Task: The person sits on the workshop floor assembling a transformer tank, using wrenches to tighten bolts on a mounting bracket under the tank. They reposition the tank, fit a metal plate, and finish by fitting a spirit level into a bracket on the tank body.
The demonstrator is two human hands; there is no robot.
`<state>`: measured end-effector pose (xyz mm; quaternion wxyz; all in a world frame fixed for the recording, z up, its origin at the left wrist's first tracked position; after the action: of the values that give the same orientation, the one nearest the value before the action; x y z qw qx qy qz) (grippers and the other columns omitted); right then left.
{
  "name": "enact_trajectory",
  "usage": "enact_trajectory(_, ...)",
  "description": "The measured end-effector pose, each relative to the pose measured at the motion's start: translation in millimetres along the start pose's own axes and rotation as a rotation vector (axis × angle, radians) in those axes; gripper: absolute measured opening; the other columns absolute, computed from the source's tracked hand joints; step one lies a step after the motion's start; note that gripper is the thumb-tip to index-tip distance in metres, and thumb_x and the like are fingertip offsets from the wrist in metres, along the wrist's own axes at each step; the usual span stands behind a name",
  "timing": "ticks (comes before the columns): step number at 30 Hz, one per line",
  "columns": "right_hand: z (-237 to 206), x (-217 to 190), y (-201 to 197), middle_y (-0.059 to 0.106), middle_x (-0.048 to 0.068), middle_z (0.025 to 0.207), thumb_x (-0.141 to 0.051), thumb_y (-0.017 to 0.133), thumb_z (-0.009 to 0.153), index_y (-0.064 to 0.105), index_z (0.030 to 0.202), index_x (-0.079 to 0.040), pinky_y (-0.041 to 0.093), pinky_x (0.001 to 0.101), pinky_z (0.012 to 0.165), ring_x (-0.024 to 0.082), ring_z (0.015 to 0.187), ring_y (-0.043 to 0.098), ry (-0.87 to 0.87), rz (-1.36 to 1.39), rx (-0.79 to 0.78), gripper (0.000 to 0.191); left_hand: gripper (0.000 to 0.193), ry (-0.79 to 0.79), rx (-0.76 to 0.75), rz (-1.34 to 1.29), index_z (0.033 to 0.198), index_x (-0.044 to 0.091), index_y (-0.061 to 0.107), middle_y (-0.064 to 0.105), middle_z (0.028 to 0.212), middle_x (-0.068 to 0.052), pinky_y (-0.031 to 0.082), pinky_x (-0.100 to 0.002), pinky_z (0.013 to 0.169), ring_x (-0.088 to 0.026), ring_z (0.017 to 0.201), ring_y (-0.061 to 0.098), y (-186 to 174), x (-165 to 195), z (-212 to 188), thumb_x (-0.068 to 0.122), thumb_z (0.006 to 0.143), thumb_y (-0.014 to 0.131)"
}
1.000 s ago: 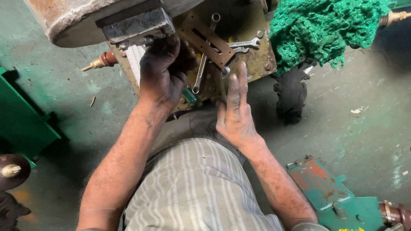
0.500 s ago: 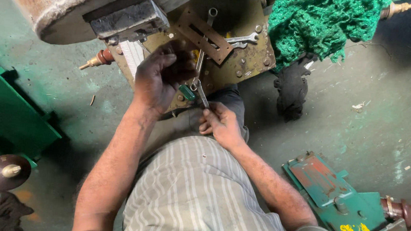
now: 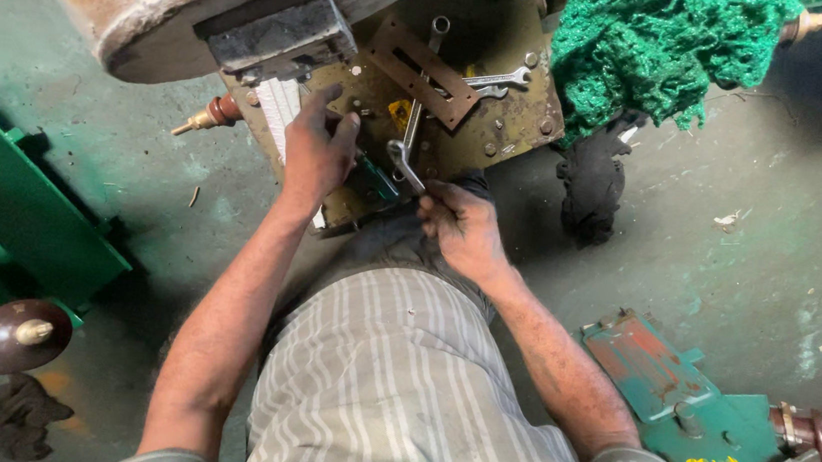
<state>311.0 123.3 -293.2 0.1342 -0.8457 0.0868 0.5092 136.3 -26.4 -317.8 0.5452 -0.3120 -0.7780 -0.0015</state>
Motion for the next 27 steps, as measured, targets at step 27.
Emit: enact_trajectory(27, 153, -83, -17, 0.071, 0.014, 0.102, -0.008, 0.079, 0.083, 0.069, 0.11, -0.002, 0.057, 0.0449, 0.091, 0.032, 0.097, 0.07, -0.862, -0.63, -0.181, 0.029, 0.022, 0.036, 0.075, -0.582, 0.103, -0.007, 0.068, 0.074, 0.087, -0.013, 0.064, -0.033, 0.068, -0.019, 0.072, 0.073, -46, 79, -32, 0.012, 0.107, 0.059)
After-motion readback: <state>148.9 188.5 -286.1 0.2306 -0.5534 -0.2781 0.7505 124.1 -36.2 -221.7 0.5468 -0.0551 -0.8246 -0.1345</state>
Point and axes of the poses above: each hand's wrist, its own z-axis towards the middle knuckle, its own y-axis out of the palm, x = y × z, the point moved 3 cm from there along z, towards the middle knuckle
